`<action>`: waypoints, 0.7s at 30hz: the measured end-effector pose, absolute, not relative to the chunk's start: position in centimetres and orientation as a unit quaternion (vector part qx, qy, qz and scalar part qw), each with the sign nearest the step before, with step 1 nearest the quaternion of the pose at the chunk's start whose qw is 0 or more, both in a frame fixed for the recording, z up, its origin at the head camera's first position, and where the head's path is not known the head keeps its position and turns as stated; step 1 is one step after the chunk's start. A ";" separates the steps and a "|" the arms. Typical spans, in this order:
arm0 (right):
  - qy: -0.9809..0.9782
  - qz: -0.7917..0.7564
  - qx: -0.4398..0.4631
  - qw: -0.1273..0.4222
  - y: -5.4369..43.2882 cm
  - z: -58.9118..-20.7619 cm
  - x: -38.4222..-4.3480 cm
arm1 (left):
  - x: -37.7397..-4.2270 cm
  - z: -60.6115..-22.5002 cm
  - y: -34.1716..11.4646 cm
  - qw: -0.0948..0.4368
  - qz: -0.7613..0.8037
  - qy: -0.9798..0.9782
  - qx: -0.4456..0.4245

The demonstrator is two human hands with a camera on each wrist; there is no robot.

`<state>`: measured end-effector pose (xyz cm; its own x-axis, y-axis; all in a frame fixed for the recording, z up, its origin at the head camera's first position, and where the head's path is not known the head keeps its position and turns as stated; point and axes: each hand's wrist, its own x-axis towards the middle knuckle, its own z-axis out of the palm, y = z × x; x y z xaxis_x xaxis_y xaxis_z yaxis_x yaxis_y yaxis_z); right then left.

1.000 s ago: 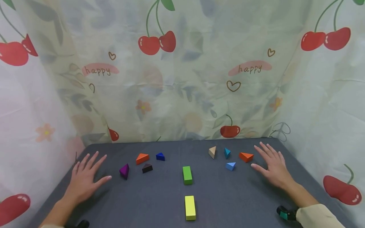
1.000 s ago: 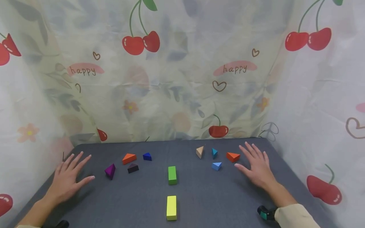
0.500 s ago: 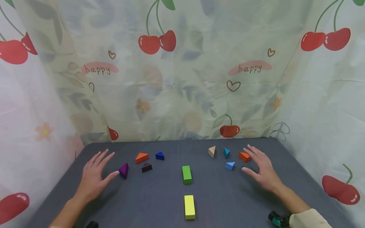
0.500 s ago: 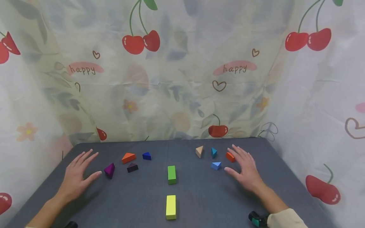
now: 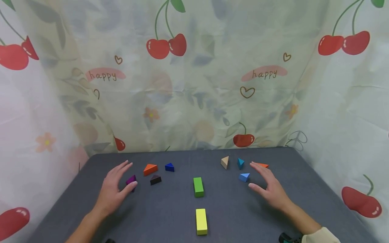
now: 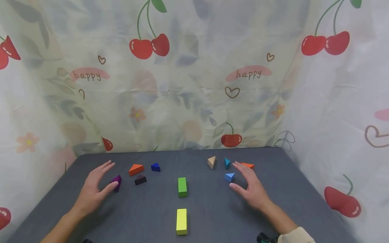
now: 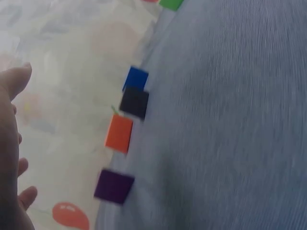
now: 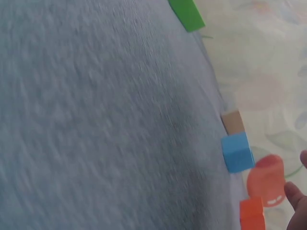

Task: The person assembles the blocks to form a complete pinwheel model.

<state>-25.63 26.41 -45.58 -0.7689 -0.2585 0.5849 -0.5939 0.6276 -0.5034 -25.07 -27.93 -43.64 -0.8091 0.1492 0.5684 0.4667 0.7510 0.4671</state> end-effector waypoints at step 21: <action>-0.861 0.391 0.268 0.183 22.1 -45.5 -24.4 | -25.7 -43.8 -22.4 0.242 -0.399 -0.865 -0.182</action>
